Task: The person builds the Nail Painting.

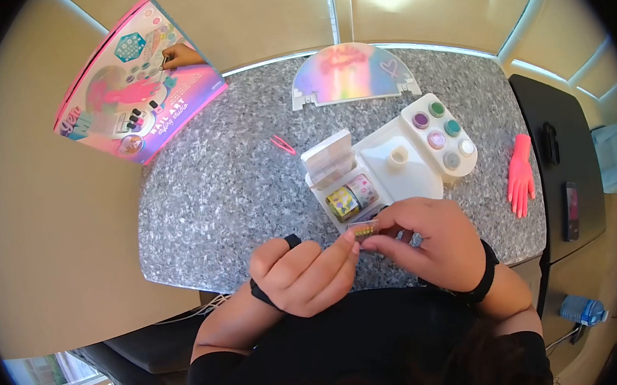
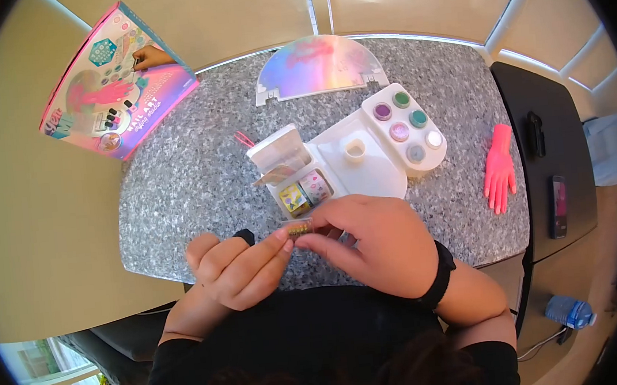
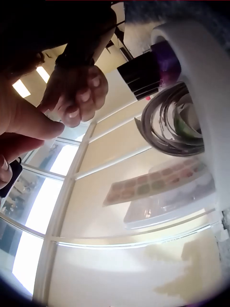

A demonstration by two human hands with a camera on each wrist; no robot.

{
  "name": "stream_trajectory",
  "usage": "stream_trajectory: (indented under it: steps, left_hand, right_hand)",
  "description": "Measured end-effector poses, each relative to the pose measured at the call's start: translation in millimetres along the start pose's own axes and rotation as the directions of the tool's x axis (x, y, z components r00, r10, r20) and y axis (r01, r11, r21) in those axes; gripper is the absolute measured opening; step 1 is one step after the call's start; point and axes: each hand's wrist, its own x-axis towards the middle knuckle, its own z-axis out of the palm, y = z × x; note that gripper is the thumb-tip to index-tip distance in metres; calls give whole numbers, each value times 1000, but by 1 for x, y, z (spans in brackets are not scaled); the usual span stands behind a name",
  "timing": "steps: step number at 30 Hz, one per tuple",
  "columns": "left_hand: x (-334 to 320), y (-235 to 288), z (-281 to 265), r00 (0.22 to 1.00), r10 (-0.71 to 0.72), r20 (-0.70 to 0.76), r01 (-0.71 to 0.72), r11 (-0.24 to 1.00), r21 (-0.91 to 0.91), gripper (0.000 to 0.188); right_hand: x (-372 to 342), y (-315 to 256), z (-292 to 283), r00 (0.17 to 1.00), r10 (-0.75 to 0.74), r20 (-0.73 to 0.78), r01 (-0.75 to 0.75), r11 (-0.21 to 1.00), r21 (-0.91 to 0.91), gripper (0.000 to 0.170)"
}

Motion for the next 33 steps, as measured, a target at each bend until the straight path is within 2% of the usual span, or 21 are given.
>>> stream_trajectory:
  steps: [2,3,5,6,7,8,9,11,12,13,14,16,18,19,21,25,28,30,31,33]
  left_hand:
    - [1,-1,0,1000,-3,-26,4,999,33,9]
    - [2,-4,1,999,-40,31,39,999,24,11]
    - [5,-11,3,994,-74,86,73,997,18,12]
    - [7,-17,5,958,-233,165,252,962,-107,19]
    - [7,-24,5,891,-374,259,429,879,-208,26]
    - [8,-33,1,835,-450,317,523,828,-204,28]
    - [5,-46,2,836,-453,311,522,830,-197,28]
    - [-10,-75,16,781,-520,346,590,796,-134,32]
    - [-15,-89,24,777,-525,347,596,791,-137,32]
    - [-19,-106,36,741,-517,429,594,803,-58,34]
    - [-24,-119,46,698,-507,506,579,815,18,35]
    - [-41,-137,68,689,-485,538,575,818,2,38]
    - [-50,-141,85,639,-486,596,602,798,6,38]
    - [-50,-142,90,644,-477,598,599,801,-5,38]
    - [-51,-146,94,533,-489,691,692,722,-22,38]
    - [-53,-147,92,510,-520,686,714,700,-1,31]
    - [-51,-142,81,533,-522,667,695,719,7,26]
    - [-45,-135,72,567,-607,556,738,675,-14,21]
    - [-37,-128,64,567,-607,557,737,676,-12,21]
    - [-17,-109,45,545,-769,335,838,489,-239,17]
  right_hand:
    - [5,-3,2,996,48,-72,-48,999,6,18]
    - [7,-1,2,996,45,-74,-45,999,6,18]
    - [14,7,3,972,11,-237,-22,999,-43,14]
    - [17,12,0,972,6,-236,-17,999,-45,14]
    - [21,19,-8,976,-49,-214,15,988,-157,11]
    - [26,26,-15,977,-102,-186,50,963,-266,9]
    - [33,37,-19,977,-112,-184,60,962,-267,9]
    - [41,57,-23,968,-247,-50,209,899,-384,6]
    - [45,55,-22,975,-219,-27,190,896,-402,12]
    - [50,58,-20,976,-217,-25,189,894,-406,12]
    - [55,66,-15,963,-268,-30,226,863,-452,15]
    - [62,73,-9,939,-338,-55,258,804,-535,17]
    - [68,68,-5,957,-281,-75,200,824,-530,14]
    - [70,67,-5,970,-228,-88,151,842,-518,11]
    - [74,69,-6,970,-225,-87,148,838,-525,7]
    - [83,73,-5,960,-269,-74,190,826,-531,5]
    - [89,79,-2,951,-307,-43,239,814,-529,4]
    - [92,82,-1,948,-318,-12,264,807,-529,4]
    - [91,83,0,950,-311,8,268,805,-530,5]
    - [89,82,0,953,-303,25,270,804,-530,7]
